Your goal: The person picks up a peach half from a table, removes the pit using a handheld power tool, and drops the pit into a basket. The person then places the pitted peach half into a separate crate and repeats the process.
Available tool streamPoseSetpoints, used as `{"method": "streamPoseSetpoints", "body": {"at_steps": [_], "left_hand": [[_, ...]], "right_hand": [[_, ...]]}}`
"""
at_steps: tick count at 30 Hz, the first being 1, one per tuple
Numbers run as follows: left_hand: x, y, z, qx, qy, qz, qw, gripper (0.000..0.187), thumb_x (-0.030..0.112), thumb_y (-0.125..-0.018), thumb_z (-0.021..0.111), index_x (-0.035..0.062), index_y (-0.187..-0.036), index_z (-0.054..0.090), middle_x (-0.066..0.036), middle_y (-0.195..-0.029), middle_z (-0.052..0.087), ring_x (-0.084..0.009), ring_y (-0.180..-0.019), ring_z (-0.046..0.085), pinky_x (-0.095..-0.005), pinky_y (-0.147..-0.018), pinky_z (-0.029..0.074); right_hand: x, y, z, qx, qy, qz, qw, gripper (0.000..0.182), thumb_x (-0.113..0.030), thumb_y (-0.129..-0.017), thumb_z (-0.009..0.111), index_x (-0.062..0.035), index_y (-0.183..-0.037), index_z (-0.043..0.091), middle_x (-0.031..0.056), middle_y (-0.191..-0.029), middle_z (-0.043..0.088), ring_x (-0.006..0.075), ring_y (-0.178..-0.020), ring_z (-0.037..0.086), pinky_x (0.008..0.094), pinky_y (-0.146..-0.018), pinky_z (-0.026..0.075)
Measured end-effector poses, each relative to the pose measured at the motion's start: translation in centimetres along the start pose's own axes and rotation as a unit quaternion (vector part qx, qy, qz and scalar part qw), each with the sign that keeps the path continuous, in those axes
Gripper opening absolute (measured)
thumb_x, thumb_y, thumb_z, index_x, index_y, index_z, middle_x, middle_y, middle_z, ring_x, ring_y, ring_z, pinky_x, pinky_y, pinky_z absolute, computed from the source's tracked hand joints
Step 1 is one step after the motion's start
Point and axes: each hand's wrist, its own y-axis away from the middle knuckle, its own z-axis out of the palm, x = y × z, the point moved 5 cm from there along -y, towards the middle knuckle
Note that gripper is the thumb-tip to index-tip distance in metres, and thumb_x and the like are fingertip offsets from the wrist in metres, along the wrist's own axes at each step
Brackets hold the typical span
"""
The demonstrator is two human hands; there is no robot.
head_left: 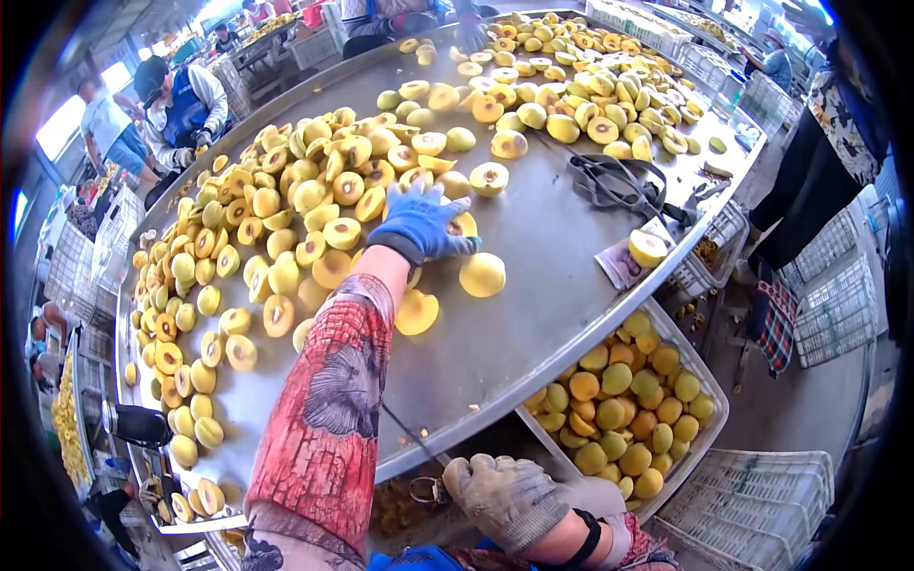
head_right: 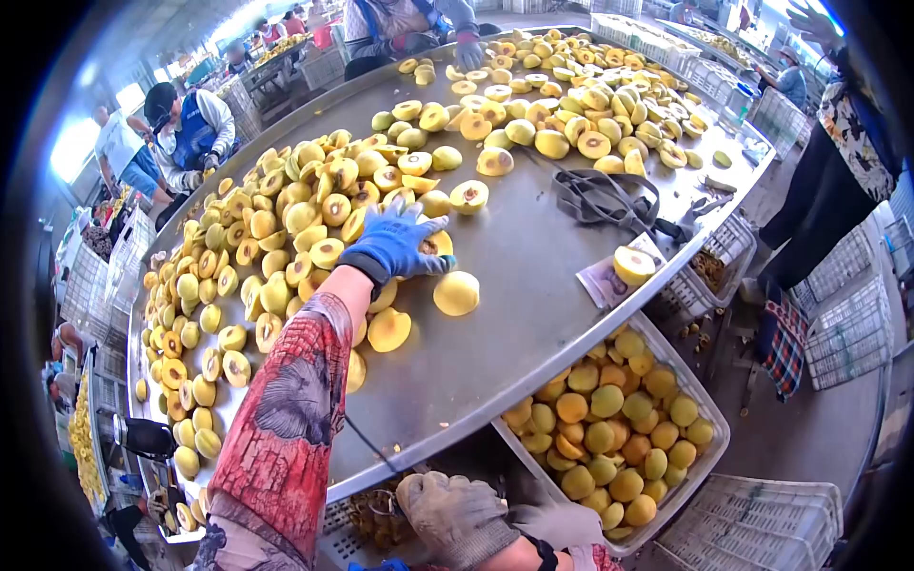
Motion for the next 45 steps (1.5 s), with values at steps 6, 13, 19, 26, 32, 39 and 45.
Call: {"method": "streamPoseSetpoints", "body": {"at_steps": [6, 13, 19, 26, 32, 39, 45], "left_hand": [[-4.1, 2.3, 1.7, -0.023, 0.127, 0.003, 0.992, 0.07, 0.06, -0.068, 0.065, 0.0202, -0.125, 0.053, -0.014, -0.144, 0.032, -0.0363, -0.136, 0.022, -0.0596, -0.104, 0.023], [-10.6, 15.4, 4.6, 0.036, 0.204, -0.009, 0.978, 0.061, 0.041, -0.065, 0.076, 0.0133, -0.116, 0.057, -0.021, -0.14, 0.035, -0.0402, -0.13, 0.031, -0.0437, -0.108, 0.027], [-14.4, 28.9, 5.8, 0.028, 0.168, -0.079, 0.982, 0.059, 0.043, -0.07, 0.072, 0.0145, -0.118, 0.054, -0.021, -0.141, 0.033, -0.0406, -0.13, 0.031, -0.0449, -0.107, 0.028], [-18.8, 38.2, 3.7, -0.164, 0.207, -0.177, 0.948, 0.061, 0.051, -0.074, 0.067, 0.0152, -0.122, 0.056, -0.021, -0.127, 0.05, -0.0368, -0.115, 0.05, -0.0413, -0.098, 0.039], [-20.0, 23.6, -1.3, 0.085, 0.149, -0.008, 0.985, 0.048, 0.03, -0.079, 0.065, 0.0062, -0.12, 0.055, -0.021, -0.126, 0.05, -0.034, -0.116, 0.049, -0.0383, -0.097, 0.039], [-16.4, 4.0, 3.1, 0.067, 0.103, -0.106, 0.987, 0.068, 0.053, -0.08, 0.057, 0.02, -0.137, 0.04, -0.022, -0.144, 0.031, -0.0398, -0.132, 0.03, -0.0434, -0.107, 0.027], [-16.9, 4.3, 6.3, 0.039, 0.066, -0.126, 0.989, 0.058, 0.033, -0.079, 0.061, 0.0178, -0.133, 0.044, -0.018, -0.135, 0.042, -0.0387, -0.125, 0.039, -0.0424, -0.104, 0.032]], "right_hand": [[-1.0, -1.1, -0.4, -0.028, -0.018, -0.02, 0.999, 0.009, -0.019, -0.082, 0.052, -0.0104, -0.084, 0.049, 0.0047, -0.071, 0.052, 0.0207, -0.064, 0.059, 0.0336, -0.052, 0.048], [-3.4, -1.6, 1.8, -0.063, -0.045, -0.063, 0.995, 0.013, -0.016, -0.082, 0.05, -0.0094, -0.094, 0.053, 0.0097, -0.082, 0.059, 0.0252, -0.069, 0.064, 0.0381, -0.055, 0.051], [-5.8, -2.6, 3.8, -0.112, -0.021, -0.088, 0.99, 0.016, -0.015, -0.082, 0.05, -0.0092, -0.097, 0.053, 0.0091, -0.083, 0.059, 0.0255, -0.069, 0.064, 0.0399, -0.055, 0.051], [-5.4, -3.4, 2.7, -0.085, -0.006, -0.092, 0.992, 0.013, -0.016, -0.083, 0.05, -0.0091, -0.094, 0.051, 0.0068, -0.077, 0.056, 0.0222, -0.065, 0.062, 0.0359, -0.053, 0.049], [-4.1, -4.6, 2.7, -0.102, -0.01, -0.066, 0.993, 0.015, -0.016, -0.082, 0.05, -0.0089, -0.096, 0.051, 0.0075, -0.078, 0.056, 0.0225, -0.067, 0.062, 0.0356, -0.053, 0.049], [-2.9, -5.4, 1.6, -0.051, 0.013, -0.027, 0.998, 0.016, -0.025, -0.081, 0.053, -0.013, -0.09, 0.048, 0.0048, -0.076, 0.055, 0.0213, -0.066, 0.06, 0.0368, -0.052, 0.046], [-3.6, -5.5, 0.7, -0.011, 0.021, -0.03, 0.999, 0.006, -0.018, -0.084, 0.046, -0.0149, -0.088, 0.049, 0.0008, -0.072, 0.05, 0.0158, -0.061, 0.055, 0.0336, -0.048, 0.042]]}}
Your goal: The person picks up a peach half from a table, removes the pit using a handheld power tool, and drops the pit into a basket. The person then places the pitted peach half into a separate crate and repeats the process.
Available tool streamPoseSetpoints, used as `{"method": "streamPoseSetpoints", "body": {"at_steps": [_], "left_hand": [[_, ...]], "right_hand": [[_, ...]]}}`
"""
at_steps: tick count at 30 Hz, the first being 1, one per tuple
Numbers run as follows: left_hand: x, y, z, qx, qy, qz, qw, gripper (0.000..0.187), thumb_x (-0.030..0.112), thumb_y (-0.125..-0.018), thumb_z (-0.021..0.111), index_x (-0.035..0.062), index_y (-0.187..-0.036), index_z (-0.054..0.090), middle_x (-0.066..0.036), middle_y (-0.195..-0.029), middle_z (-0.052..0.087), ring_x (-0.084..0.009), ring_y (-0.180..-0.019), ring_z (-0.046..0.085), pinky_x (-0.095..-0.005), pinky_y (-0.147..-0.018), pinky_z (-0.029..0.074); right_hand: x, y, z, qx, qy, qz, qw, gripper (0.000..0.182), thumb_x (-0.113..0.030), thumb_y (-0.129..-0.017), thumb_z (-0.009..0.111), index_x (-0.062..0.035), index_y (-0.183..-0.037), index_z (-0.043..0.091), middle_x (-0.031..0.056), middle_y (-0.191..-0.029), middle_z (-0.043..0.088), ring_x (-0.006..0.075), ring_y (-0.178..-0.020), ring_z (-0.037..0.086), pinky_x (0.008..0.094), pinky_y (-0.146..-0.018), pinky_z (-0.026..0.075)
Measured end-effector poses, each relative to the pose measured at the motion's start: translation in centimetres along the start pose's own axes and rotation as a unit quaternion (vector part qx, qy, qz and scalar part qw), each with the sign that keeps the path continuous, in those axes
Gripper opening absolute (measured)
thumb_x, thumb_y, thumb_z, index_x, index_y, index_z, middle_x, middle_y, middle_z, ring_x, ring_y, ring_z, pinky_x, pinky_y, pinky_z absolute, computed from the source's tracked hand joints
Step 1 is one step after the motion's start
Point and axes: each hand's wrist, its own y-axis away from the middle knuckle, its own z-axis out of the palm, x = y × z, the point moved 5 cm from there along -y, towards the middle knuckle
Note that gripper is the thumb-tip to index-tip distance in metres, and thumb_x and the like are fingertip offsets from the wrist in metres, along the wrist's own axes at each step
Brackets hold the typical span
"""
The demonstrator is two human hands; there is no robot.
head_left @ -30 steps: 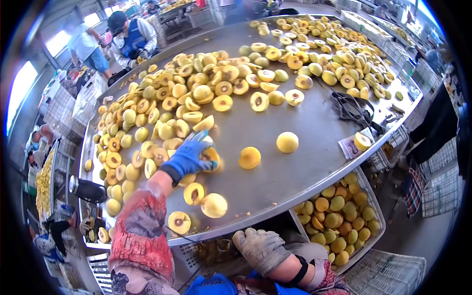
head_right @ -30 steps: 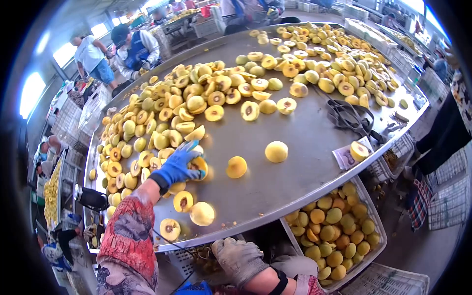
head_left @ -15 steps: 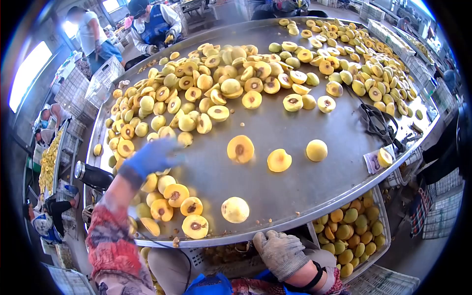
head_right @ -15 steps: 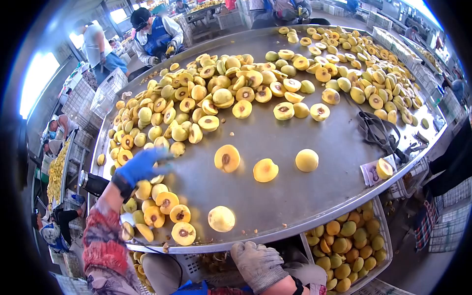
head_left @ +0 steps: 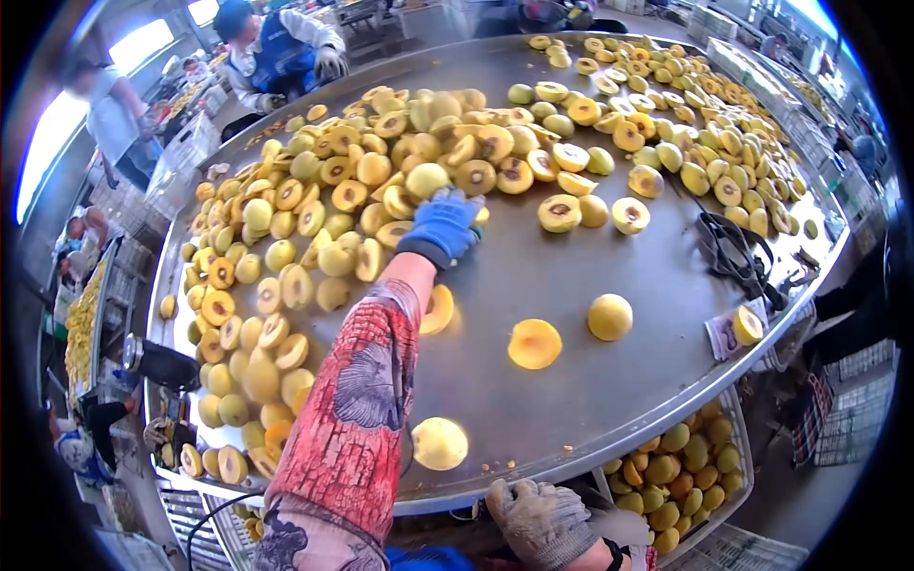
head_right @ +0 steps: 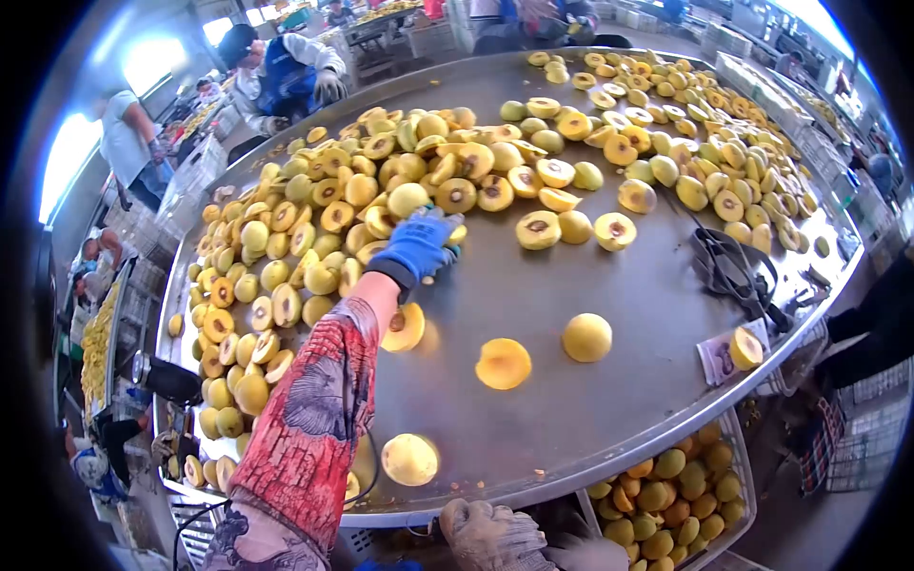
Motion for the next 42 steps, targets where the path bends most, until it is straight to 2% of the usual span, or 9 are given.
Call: {"method": "streamPoseSetpoints", "body": {"at_steps": [1, 5, 17, 22, 25, 30, 39, 40, 42], "left_hand": [[-0.4, 0.4, 0.6, 0.035, 0.026, 0.035, 0.998, 0.058, 0.024, -0.074, 0.064, 0.0141, -0.13, 0.047, -0.017, -0.122, 0.051, -0.0367, -0.117, 0.045, -0.0438, -0.098, 0.037], [-0.8, 4.4, 1.9, -0.009, 0.087, 0.115, 0.99, 0.057, 0.022, -0.07, 0.066, 0.007, -0.124, 0.052, -0.018, -0.11, 0.055, -0.0378, -0.101, 0.053, -0.0435, -0.09, 0.043], [0.5, 22.1, -2.1, -0.109, 0.202, 0.087, 0.969, 0.051, 0.02, -0.075, 0.066, 0.0059, -0.122, 0.053, -0.022, -0.105, 0.056, -0.0397, -0.096, 0.056, -0.0435, -0.084, 0.045], [0.9, 26.2, -8.5, -0.001, 0.198, 0.088, 0.976, 0.054, 0.015, -0.073, 0.066, 0.0071, -0.125, 0.051, -0.024, -0.114, 0.054, -0.041, -0.107, 0.051, -0.043, -0.093, 0.042], [2.2, 29.0, -11.3, 0.023, 0.209, 0.101, 0.972, 0.058, 0.018, -0.074, 0.069, 0.0082, -0.128, 0.049, -0.026, -0.126, 0.047, -0.0421, -0.113, 0.047, -0.0438, -0.097, 0.039], [5.8, 34.7, -14.0, 0.066, 0.192, 0.133, 0.97, 0.063, 0.017, -0.073, 0.071, 0.0086, -0.13, 0.047, -0.024, -0.132, 0.044, -0.0409, -0.117, 0.045, -0.0442, -0.099, 0.038], [9.1, 45.1, -12.1, 0.151, 0.235, 0.108, 0.954, 0.071, 0.004, -0.065, 0.07, 0.0027, -0.13, 0.044, -0.024, -0.132, 0.041, -0.039, -0.125, 0.039, -0.0415, -0.105, 0.033], [8.8, 45.8, -12.5, 0.125, 0.316, 0.087, 0.936, 0.07, 0.003, -0.068, 0.071, 0.0013, -0.132, 0.042, -0.02, -0.133, 0.043, -0.0325, -0.126, 0.041, -0.04, -0.105, 0.033], [8.3, 47.2, -11.2, 0.091, 0.691, -0.057, 0.715, 0.061, 0.009, -0.079, 0.066, -0.0007, -0.133, 0.04, -0.014, -0.132, 0.045, -0.0248, -0.125, 0.042, -0.0373, -0.104, 0.034]], "right_hand": [[0.0, 0.0, 0.4, -0.064, -0.058, -0.006, 0.996, 0.03, -0.027, -0.072, 0.061, -0.0113, -0.094, 0.047, 0.0066, -0.08, 0.053, 0.0212, -0.068, 0.06, 0.0358, -0.056, 0.046], [-0.6, 0.9, 4.2, -0.098, 0.004, -0.051, 0.994, 0.019, -0.02, -0.084, 0.047, -0.0071, -0.098, 0.046, 0.0127, -0.079, 0.058, 0.0288, -0.07, 0.065, 0.0452, -0.053, 0.05], [-3.5, 0.5, 4.9, -0.132, -0.038, -0.036, 0.99, 0.03, -0.032, -0.079, 0.063, -0.013, -0.096, 0.049, 0.0113, -0.088, 0.059, 0.0313, -0.079, 0.063, 0.0444, -0.065, 0.05], [-4.1, 0.7, 3.2, 0.029, -0.184, -0.022, 0.982, 0.026, -0.025, -0.076, 0.067, -0.0118, -0.092, 0.051, 0.0137, -0.087, 0.06, 0.0344, -0.078, 0.062, 0.0451, -0.065, 0.049], [-4.0, 0.8, 1.9, 0.202, -0.344, -0.022, 0.917, 0.019, -0.01, -0.074, 0.068, -0.0092, -0.089, 0.056, 0.0099, -0.074, 0.061, 0.0276, -0.066, 0.062, 0.0399, -0.058, 0.049], [-5.1, 1.0, 2.7, 0.027, -0.747, 0.159, 0.645, 0.024, -0.011, -0.083, 0.062, -0.0088, -0.104, 0.05, 0.0047, -0.071, 0.057, 0.0113, -0.048, 0.053, 0.0234, -0.041, 0.041], [-10.4, 1.2, 7.5, -0.132, -0.842, 0.066, 0.518, 0.023, -0.023, -0.085, 0.063, -0.0088, -0.102, 0.056, -0.0015, -0.078, 0.059, 0.0048, -0.052, 0.05, 0.0182, -0.041, 0.038], [-11.2, 1.3, 7.7, -0.154, -0.874, 0.054, 0.458, 0.024, -0.021, -0.084, 0.064, -0.008, -0.103, 0.057, -0.0023, -0.079, 0.059, 0.0041, -0.054, 0.051, 0.0176, -0.043, 0.038], [-12.0, 1.4, 7.3, -0.19, -0.874, 0.061, 0.444, 0.025, -0.018, -0.083, 0.066, -0.0083, -0.104, 0.057, -0.0016, -0.081, 0.061, 0.005, -0.058, 0.054, 0.018, -0.047, 0.041]]}}
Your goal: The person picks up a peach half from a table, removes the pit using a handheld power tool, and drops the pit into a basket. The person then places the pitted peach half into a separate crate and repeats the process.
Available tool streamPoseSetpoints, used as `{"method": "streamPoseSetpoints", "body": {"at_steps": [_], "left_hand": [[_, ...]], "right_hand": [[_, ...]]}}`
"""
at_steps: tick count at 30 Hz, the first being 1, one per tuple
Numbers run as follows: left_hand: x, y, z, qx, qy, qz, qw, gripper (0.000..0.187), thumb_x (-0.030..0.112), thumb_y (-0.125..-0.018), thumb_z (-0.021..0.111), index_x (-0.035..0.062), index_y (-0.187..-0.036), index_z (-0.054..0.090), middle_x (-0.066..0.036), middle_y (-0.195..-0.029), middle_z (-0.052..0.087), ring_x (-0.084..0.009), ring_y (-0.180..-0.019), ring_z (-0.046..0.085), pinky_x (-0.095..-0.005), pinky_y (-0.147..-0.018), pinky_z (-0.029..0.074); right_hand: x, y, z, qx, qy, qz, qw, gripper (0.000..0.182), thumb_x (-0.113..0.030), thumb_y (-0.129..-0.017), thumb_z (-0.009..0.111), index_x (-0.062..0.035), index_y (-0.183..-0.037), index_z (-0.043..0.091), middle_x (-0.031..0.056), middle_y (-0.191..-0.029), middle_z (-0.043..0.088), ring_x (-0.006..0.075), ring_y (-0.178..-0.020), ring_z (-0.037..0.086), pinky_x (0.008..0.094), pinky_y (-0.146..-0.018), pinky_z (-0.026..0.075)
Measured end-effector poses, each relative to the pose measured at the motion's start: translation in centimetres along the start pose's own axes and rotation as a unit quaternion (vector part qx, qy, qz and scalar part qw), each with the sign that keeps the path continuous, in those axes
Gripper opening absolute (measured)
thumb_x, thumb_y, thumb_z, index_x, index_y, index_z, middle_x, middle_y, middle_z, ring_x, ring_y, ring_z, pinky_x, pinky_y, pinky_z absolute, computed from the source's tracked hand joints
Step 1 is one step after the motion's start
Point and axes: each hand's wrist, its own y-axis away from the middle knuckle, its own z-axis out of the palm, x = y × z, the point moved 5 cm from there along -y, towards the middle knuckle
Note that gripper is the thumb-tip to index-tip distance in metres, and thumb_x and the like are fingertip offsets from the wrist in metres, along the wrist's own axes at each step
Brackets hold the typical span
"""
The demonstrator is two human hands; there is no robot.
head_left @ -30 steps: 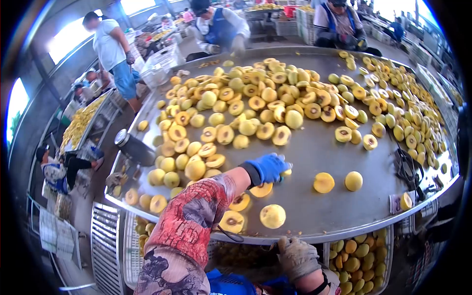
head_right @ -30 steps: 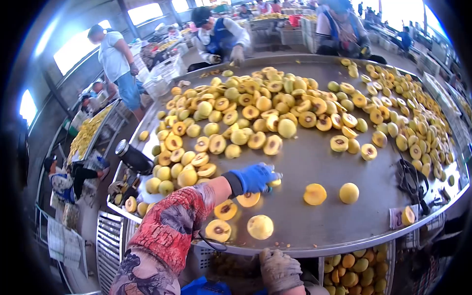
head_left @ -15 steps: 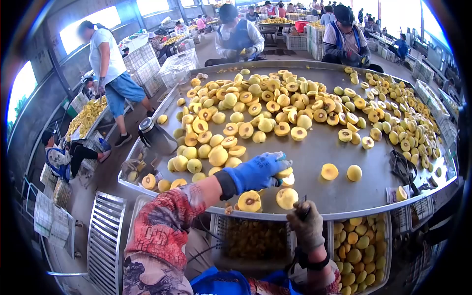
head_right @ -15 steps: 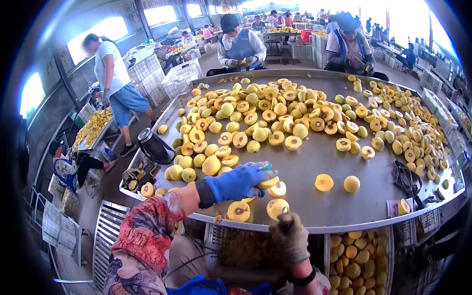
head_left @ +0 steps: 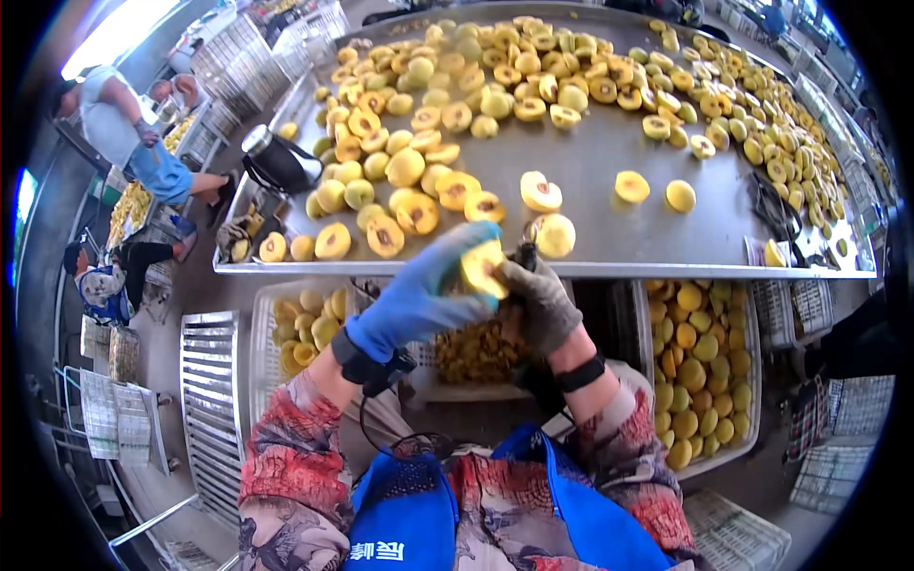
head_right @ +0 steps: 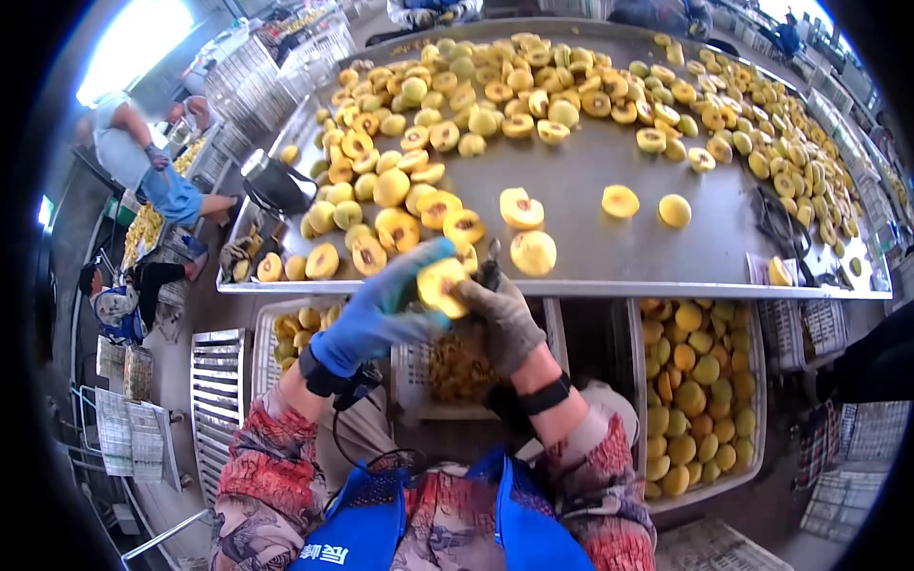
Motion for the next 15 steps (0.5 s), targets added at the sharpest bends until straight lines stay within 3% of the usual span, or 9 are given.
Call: {"method": "streamPoseSetpoints", "body": {"at_steps": [2, 3, 6, 7, 8, 10, 11, 14, 15], "left_hand": [[-2.0, 0.7, -1.6, 0.093, 0.188, 0.055, 0.976, 0.052, 0.022, -0.091, 0.056, -0.0017, -0.133, 0.039, -0.01, -0.13, 0.047, -0.0202, -0.123, 0.043, -0.0347, -0.103, 0.036], [-2.7, 0.7, -1.4, 0.157, 0.256, 0.064, 0.951, 0.049, 0.034, -0.096, 0.044, -0.0016, -0.131, 0.041, -0.011, -0.125, 0.051, -0.0203, -0.118, 0.047, -0.0331, -0.1, 0.038], [-4.9, 0.5, -0.6, 0.196, 0.385, 0.019, 0.902, 0.058, 0.045, -0.094, 0.044, -0.0018, -0.13, 0.043, -0.014, -0.125, 0.053, -0.0243, -0.111, 0.054, -0.037, -0.099, 0.041], [-5.2, 0.4, -0.8, 0.241, 0.377, 0.016, 0.894, 0.056, 0.045, -0.094, 0.044, -0.0014, -0.125, 0.047, -0.014, -0.119, 0.057, -0.0247, -0.107, 0.056, -0.0376, -0.096, 0.043], [-5.7, 0.4, -1.2, 0.241, 0.397, 0.002, 0.885, 0.056, 0.045, -0.094, 0.044, -0.0014, -0.124, 0.048, -0.014, -0.118, 0.058, -0.0249, -0.105, 0.057, -0.0378, -0.095, 0.044], [-6.8, 0.3, -2.3, 0.236, 0.435, -0.029, 0.868, 0.055, 0.045, -0.094, 0.044, -0.0014, -0.122, 0.05, -0.015, -0.115, 0.059, -0.0251, -0.103, 0.058, -0.0384, -0.093, 0.046], [-7.1, 0.3, -2.7, 0.243, 0.461, -0.044, 0.852, 0.052, 0.046, -0.094, 0.043, 0.0002, -0.118, 0.051, -0.014, -0.107, 0.061, -0.0244, -0.095, 0.061, -0.0376, -0.084, 0.05], [-7.4, 0.6, -4.6, 0.25, 0.431, -0.036, 0.866, 0.056, 0.047, -0.094, 0.042, -0.0008, -0.12, 0.052, -0.017, -0.108, 0.061, -0.0259, -0.097, 0.06, -0.0379, -0.087, 0.05], [-7.1, 0.4, -4.8, 0.285, 0.444, -0.027, 0.849, 0.057, 0.049, -0.094, 0.04, -0.0003, -0.12, 0.052, -0.017, -0.106, 0.062, -0.0263, -0.094, 0.062, -0.0383, -0.083, 0.052]], "right_hand": [[0.5, -0.6, 0.0, 0.03, 0.033, -0.007, 0.999, 0.032, -0.017, -0.081, 0.07, -0.0069, -0.107, 0.056, 0.0006, -0.087, 0.063, 0.008, -0.065, 0.058, 0.0208, -0.053, 0.046], [0.7, -1.1, 0.1, 0.04, 0.048, -0.025, 0.998, 0.034, -0.017, -0.08, 0.07, -0.0061, -0.108, 0.055, 0.0014, -0.088, 0.063, 0.0096, -0.069, 0.06, 0.022, -0.057, 0.048], [2.5, -3.0, 1.2, 0.079, 0.13, -0.132, 0.979, 0.039, -0.018, -0.079, 0.072, -0.0032, -0.109, 0.054, 0.0031, -0.089, 0.063, 0.0149, -0.079, 0.062, 0.0266, -0.069, 0.052], [3.0, -3.5, 1.4, 0.089, 0.195, -0.183, 0.959, 0.039, -0.019, -0.079, 0.071, -0.004, -0.11, 0.051, 0.0091, -0.087, 0.064, 0.0227, -0.08, 0.064, 0.0306, -0.072, 0.052], [3.1, -3.6, 1.3, 0.115, 0.326, -0.18, 0.921, 0.04, -0.019, -0.079, 0.071, -0.005, -0.111, 0.051, 0.0115, -0.087, 0.064, 0.0252, -0.081, 0.064, 0.0318, -0.072, 0.052], [2.6, -3.6, 1.4, 0.162, 0.566, -0.166, 0.792, 0.041, -0.019, -0.079, 0.071, -0.0068, -0.112, 0.049, 0.0164, -0.088, 0.064, 0.0301, -0.083, 0.064, 0.0341, -0.072, 0.051], [2.2, -3.0, 2.0, 0.144, 0.582, -0.206, 0.773, 0.042, -0.022, -0.079, 0.071, -0.0088, -0.111, 0.047, 0.0217, -0.088, 0.062, 0.0375, -0.083, 0.063, 0.0405, -0.07, 0.051], [1.9, -2.8, 1.6, 0.138, 0.578, -0.251, 0.764, 0.042, -0.023, -0.078, 0.072, -0.0076, -0.107, 0.046, 0.0218, -0.088, 0.063, 0.0399, -0.082, 0.062, 0.0448, -0.067, 0.05], [1.9, -2.7, 2.0, 0.144, 0.604, -0.221, 0.752, 0.039, -0.023, -0.078, 0.069, -0.0071, -0.104, 0.044, 0.0222, -0.087, 0.062, 0.0417, -0.08, 0.061, 0.0481, -0.065, 0.049]]}}
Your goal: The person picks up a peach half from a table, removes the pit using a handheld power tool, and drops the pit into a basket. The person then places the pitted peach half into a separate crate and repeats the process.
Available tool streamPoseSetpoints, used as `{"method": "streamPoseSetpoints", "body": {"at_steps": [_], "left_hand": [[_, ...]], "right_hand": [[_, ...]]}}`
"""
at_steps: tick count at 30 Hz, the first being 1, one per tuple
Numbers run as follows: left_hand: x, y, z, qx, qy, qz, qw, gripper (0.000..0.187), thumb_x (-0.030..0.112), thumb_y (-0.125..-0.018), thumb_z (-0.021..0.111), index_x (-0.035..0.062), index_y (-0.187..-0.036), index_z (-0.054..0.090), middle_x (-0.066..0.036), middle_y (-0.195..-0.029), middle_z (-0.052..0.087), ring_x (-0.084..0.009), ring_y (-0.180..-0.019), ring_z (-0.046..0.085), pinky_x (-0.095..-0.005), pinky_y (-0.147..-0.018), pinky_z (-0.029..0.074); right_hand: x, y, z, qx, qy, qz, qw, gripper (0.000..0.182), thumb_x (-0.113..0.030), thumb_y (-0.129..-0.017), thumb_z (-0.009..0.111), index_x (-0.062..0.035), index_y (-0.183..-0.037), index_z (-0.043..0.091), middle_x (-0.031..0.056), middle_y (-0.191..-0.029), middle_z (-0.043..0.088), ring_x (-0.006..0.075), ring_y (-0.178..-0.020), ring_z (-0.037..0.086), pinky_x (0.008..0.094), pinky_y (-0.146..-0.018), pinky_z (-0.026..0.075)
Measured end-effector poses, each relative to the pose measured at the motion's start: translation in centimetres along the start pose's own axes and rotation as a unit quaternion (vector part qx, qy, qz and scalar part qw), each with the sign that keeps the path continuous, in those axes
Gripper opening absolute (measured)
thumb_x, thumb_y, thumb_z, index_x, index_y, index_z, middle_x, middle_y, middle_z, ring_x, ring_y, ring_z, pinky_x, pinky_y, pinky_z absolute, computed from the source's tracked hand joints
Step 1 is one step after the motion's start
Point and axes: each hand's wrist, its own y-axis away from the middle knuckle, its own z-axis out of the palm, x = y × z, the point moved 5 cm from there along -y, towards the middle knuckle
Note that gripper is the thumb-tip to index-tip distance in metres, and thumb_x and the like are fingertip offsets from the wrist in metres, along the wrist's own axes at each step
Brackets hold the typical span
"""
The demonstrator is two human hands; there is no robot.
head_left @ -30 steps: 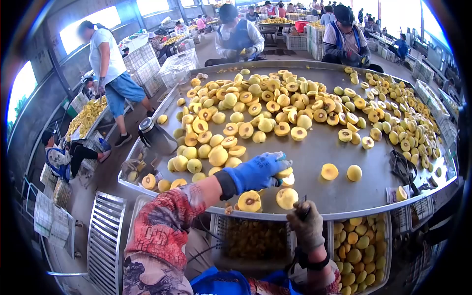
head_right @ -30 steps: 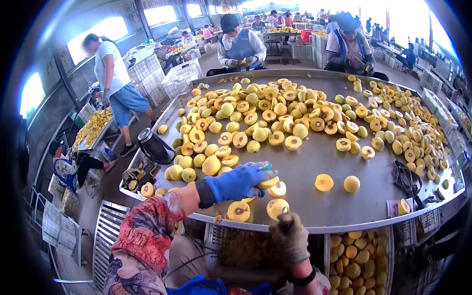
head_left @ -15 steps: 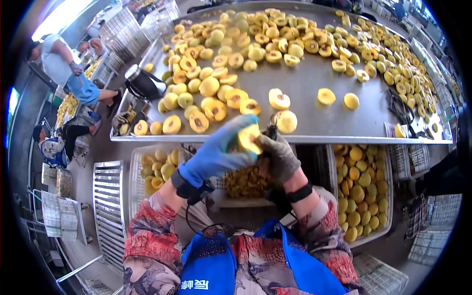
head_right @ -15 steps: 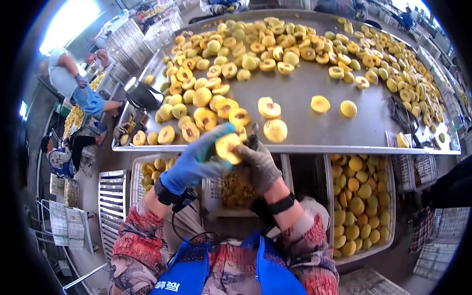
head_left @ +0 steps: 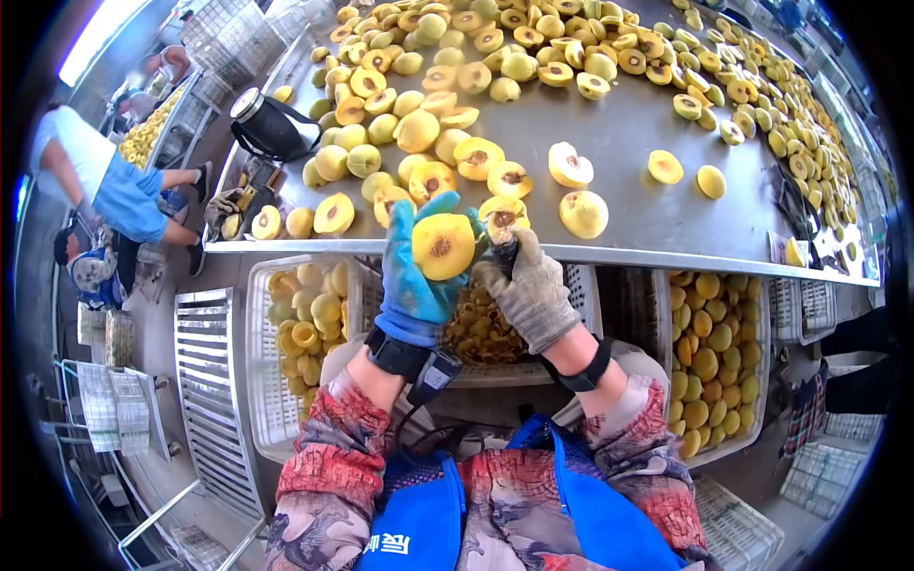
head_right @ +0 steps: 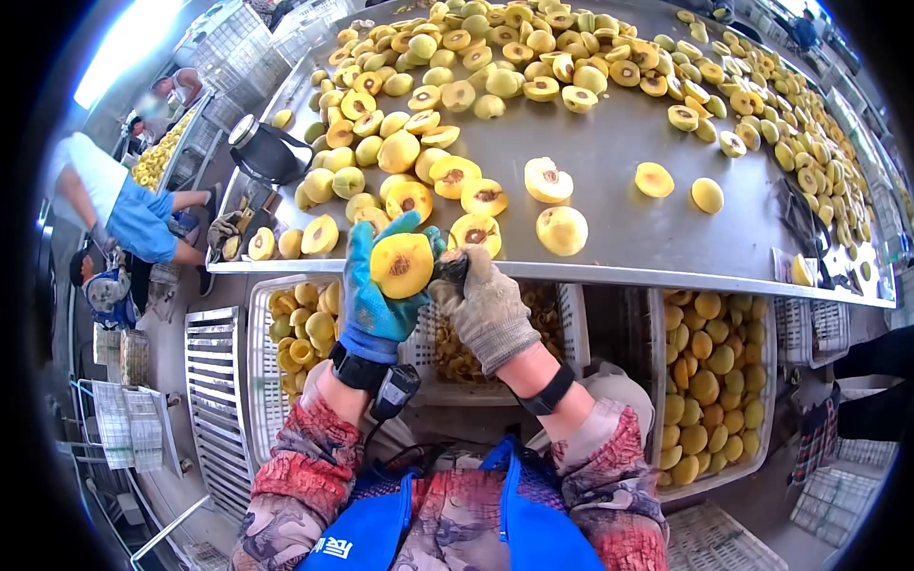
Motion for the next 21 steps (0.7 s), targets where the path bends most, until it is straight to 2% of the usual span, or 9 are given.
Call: {"method": "streamPoseSetpoints", "body": {"at_steps": [3, 4, 7, 8, 10, 13, 16, 21], "left_hand": [[0.3, -0.5, -0.3, -0.025, -0.049, 0.028, 0.998, 0.057, 0.049, -0.094, 0.04, -0.0005, -0.121, 0.051, -0.017, -0.104, 0.062, -0.0268, -0.093, 0.062, -0.039, -0.083, 0.052], [0.4, -0.3, 0.0, -0.027, -0.063, 0.04, 0.997, 0.055, 0.047, -0.096, 0.038, -0.0008, -0.12, 0.051, -0.016, -0.103, 0.061, -0.0269, -0.093, 0.061, -0.0388, -0.084, 0.051], [0.4, -0.4, -0.4, -0.044, -0.092, 0.087, 0.991, 0.05, 0.041, -0.097, 0.039, -0.0031, -0.116, 0.052, -0.015, -0.102, 0.061, -0.0247, -0.092, 0.062, -0.0368, -0.081, 0.053], [0.4, -0.4, -0.4, -0.044, -0.098, 0.095, 0.99, 0.048, 0.039, -0.097, 0.04, -0.0033, -0.116, 0.053, -0.015, -0.102, 0.061, -0.0248, -0.092, 0.061, -0.0373, -0.082, 0.053], [0.6, -0.2, -0.3, -0.044, -0.109, 0.113, 0.987, 0.045, 0.036, -0.097, 0.042, -0.0037, -0.114, 0.054, -0.014, -0.102, 0.06, -0.0248, -0.094, 0.061, -0.0382, -0.082, 0.053], [0.6, -0.2, -0.7, -0.039, -0.131, 0.117, 0.984, 0.047, 0.038, -0.098, 0.038, -0.0025, -0.117, 0.052, -0.015, -0.112, 0.058, -0.0267, -0.099, 0.06, -0.0425, -0.093, 0.047], [0.7, -0.2, -0.7, -0.048, -0.149, 0.145, 0.977, 0.047, 0.038, -0.098, 0.038, -0.0028, -0.117, 0.051, -0.015, -0.114, 0.058, -0.0272, -0.099, 0.06, -0.0433, -0.093, 0.046], [0.7, -0.1, -1.2, -0.052, -0.164, 0.136, 0.976, 0.047, 0.038, -0.098, 0.037, -0.0028, -0.114, 0.054, -0.016, -0.11, 0.06, -0.0276, -0.098, 0.06, -0.0428, -0.091, 0.048]], "right_hand": [[0.3, 0.8, 2.1, -0.054, 0.073, 0.003, 0.996, 0.041, -0.019, -0.077, 0.071, -0.0083, -0.107, 0.045, 0.0182, -0.084, 0.064, 0.0396, -0.079, 0.062, 0.0448, -0.065, 0.051], [0.1, 0.9, 2.5, -0.046, 0.077, -0.02, 0.996, 0.037, -0.019, -0.078, 0.069, -0.0074, -0.105, 0.046, 0.0195, -0.083, 0.063, 0.041, -0.078, 0.061, 0.0472, -0.064, 0.05], [0.1, 1.0, 3.2, -0.068, 0.088, -0.009, 0.994, 0.032, -0.021, -0.08, 0.065, -0.0069, -0.102, 0.046, 0.021, -0.083, 0.061, 0.0418, -0.078, 0.06, 0.049, -0.063, 0.048], [-0.1, 0.9, 3.4, -0.107, 0.119, 0.013, 0.987, 0.028, -0.027, -0.086, 0.056, -0.0065, -0.103, 0.046, 0.0207, -0.092, 0.06, 0.0406, -0.081, 0.061, 0.049, -0.068, 0.049], [-0.4, 0.8, 3.6, -0.112, 0.118, 0.031, 0.986, 0.028, -0.027, -0.087, 0.055, -0.0061, -0.102, 0.046, 0.0207, -0.092, 0.06, 0.0407, -0.081, 0.061, 0.0492, -0.068, 0.049], [-0.6, 0.6, 4.1, -0.121, 0.13, 0.053, 0.983, 0.026, -0.026, -0.087, 0.054, -0.0057, -0.1, 0.045, 0.0209, -0.092, 0.06, 0.0409, -0.082, 0.061, 0.0497, -0.068, 0.049], [-0.1, 0.6, 4.8, -0.125, 0.131, 0.062, 0.982, 0.025, -0.026, -0.087, 0.053, -0.0054, -0.1, 0.044, 0.0209, -0.092, 0.06, 0.041, -0.08, 0.061, 0.0501, -0.067, 0.05], [0.7, 1.1, 5.8, -0.114, 0.099, 0.053, 0.987, 0.024, -0.024, -0.087, 0.052, -0.0043, -0.099, 0.044, 0.0212, -0.088, 0.06, 0.041, -0.078, 0.061, 0.0503, -0.066, 0.05]]}}
